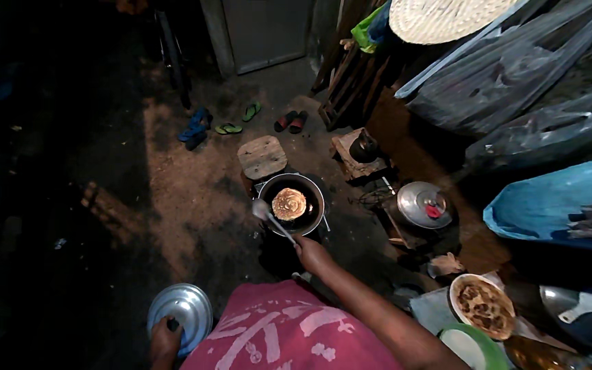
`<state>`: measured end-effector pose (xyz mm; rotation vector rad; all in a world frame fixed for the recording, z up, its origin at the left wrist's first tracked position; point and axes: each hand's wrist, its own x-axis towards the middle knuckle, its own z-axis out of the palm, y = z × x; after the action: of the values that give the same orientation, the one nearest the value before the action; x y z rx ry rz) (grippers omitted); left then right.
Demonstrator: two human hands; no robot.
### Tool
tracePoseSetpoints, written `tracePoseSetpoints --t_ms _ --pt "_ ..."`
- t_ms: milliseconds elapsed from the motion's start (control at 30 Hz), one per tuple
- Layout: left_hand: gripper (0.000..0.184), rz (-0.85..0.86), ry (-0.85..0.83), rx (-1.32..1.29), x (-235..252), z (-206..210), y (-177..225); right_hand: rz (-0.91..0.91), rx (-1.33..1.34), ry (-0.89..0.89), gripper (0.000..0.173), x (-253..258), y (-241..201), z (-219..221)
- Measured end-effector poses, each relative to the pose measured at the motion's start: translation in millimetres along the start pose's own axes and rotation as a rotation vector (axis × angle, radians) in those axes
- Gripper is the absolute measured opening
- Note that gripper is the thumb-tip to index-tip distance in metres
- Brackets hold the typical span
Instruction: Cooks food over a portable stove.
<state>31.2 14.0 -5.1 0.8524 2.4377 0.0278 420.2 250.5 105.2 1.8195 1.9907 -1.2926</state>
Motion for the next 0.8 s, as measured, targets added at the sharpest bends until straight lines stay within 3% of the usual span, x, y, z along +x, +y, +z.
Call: tracePoseSetpoints --t_ms 100,267,400,533,667,800 --pt "0.047 -0.021 -0.003 0.0 -0.2 -1.6 0.8 -0.132 -0.103 0.014 0.045 -25.8 -6.2 4.6" --pt "0.047 -0.003 -0.066 0.038 -2.8 -8.1 4.0 -0.213 -0.311 -0.051 0.046 -2.6 37.1 46.5" --pt "0.044 0.042 0.024 0.023 8.0 -0.4 9.2 -0.136 -0.219 0.061 0.049 -10.0 48.0 36.0" --pt "0.042 0.122 0.108 0.005 21.2 5.2 33.1 0.039 -0.217 0.199 0.054 18.7 71.8 1.6" --pt "0.042 0.215 0.168 -0.014 21.9 -9.6 80.5 0.211 -0.178 0.212 0.048 46.4 90.7 -30.7" --pt "0.043 0.262 0.207 -0.075 14.8 -19.3 117.6 0.307 -0.076 0.172 0.043 38.8 96.6 -52.0"
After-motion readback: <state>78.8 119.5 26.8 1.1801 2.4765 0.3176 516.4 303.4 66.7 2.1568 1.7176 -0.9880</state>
